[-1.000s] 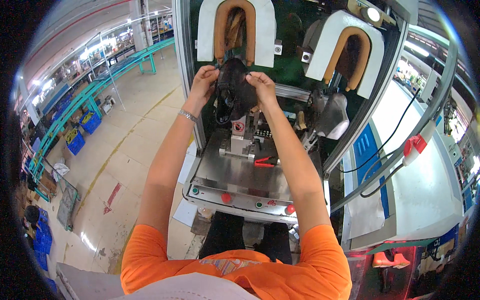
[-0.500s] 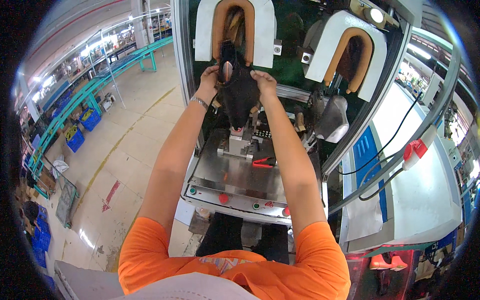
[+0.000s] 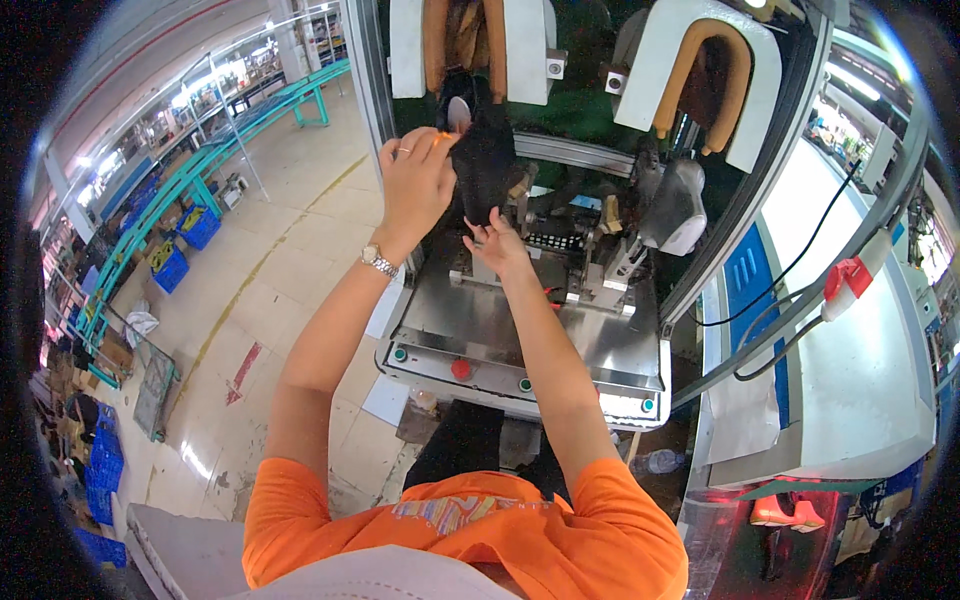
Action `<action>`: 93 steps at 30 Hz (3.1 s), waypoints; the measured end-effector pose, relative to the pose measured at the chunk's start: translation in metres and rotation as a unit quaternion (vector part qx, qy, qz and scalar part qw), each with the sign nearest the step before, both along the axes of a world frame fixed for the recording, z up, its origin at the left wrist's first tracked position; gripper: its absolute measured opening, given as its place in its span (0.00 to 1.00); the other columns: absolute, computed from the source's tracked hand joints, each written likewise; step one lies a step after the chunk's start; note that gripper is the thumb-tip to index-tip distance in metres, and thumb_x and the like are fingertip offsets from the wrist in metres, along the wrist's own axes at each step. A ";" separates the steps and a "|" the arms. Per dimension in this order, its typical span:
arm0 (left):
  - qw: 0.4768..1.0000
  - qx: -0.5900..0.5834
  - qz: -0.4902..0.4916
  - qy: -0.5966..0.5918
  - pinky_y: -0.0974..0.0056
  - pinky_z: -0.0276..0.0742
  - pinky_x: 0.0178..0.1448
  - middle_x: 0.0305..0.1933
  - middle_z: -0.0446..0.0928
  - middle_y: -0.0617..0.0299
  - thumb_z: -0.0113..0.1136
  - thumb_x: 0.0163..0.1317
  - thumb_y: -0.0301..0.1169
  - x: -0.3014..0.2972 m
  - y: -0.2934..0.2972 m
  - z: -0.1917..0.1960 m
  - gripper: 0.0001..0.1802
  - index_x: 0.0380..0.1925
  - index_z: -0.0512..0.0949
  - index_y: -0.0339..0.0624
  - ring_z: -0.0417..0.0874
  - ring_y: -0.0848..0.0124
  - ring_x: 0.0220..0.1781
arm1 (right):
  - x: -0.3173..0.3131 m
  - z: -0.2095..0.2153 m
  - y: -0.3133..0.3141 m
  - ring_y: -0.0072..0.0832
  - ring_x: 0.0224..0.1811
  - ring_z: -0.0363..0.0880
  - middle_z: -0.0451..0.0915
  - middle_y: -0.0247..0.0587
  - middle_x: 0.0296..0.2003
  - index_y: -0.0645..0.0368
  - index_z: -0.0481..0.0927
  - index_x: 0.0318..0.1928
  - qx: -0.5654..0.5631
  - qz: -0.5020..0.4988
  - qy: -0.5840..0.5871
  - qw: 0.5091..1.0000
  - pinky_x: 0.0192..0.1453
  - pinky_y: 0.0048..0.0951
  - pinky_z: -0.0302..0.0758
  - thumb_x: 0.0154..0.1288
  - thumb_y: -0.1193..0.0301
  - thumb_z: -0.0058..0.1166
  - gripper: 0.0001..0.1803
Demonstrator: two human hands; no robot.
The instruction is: The person places black shoe uppers onto a machine jig, presses buttons to operate the machine, and then removes the processed shoes. They repeat this process for multiple shoes, placing the finished items onto a nearby metal tray.
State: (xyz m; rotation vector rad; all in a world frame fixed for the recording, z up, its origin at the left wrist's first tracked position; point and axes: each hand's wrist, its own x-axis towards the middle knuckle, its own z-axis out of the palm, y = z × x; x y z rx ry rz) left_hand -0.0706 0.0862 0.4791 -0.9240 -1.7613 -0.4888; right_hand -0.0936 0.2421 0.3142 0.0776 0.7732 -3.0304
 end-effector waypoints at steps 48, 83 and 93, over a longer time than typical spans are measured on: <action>0.986 -0.043 0.085 -0.137 0.54 0.58 0.52 0.66 0.56 0.63 0.50 0.51 0.25 0.015 -0.003 -0.044 0.21 0.49 0.72 0.50 0.67 0.57 0.49 | -0.056 -0.028 0.015 0.42 0.45 0.77 0.73 0.39 0.28 0.56 0.68 0.36 0.056 -0.148 0.012 0.987 0.52 0.41 0.74 0.66 0.66 0.44 0.07; 0.725 0.151 0.005 -0.672 0.61 0.67 0.56 0.60 0.61 0.43 0.64 0.50 0.36 0.018 -0.155 -0.375 0.42 0.60 0.54 0.30 0.69 0.60 0.56 | 0.242 -0.137 0.099 0.22 0.19 0.73 0.76 0.35 0.17 0.62 0.76 0.20 0.415 -0.460 -0.216 0.755 0.26 0.25 0.70 0.63 0.61 0.48 0.20; 0.654 0.298 0.025 -0.694 0.57 0.77 0.32 0.52 0.66 0.45 0.63 0.45 0.24 0.002 -0.149 -0.382 0.38 0.58 0.57 0.37 0.75 0.58 0.43 | 0.433 -0.215 0.155 0.19 0.24 0.74 0.77 0.36 0.25 0.61 0.74 0.34 0.337 -0.663 -0.350 0.570 0.29 0.22 0.72 0.60 0.71 0.48 0.06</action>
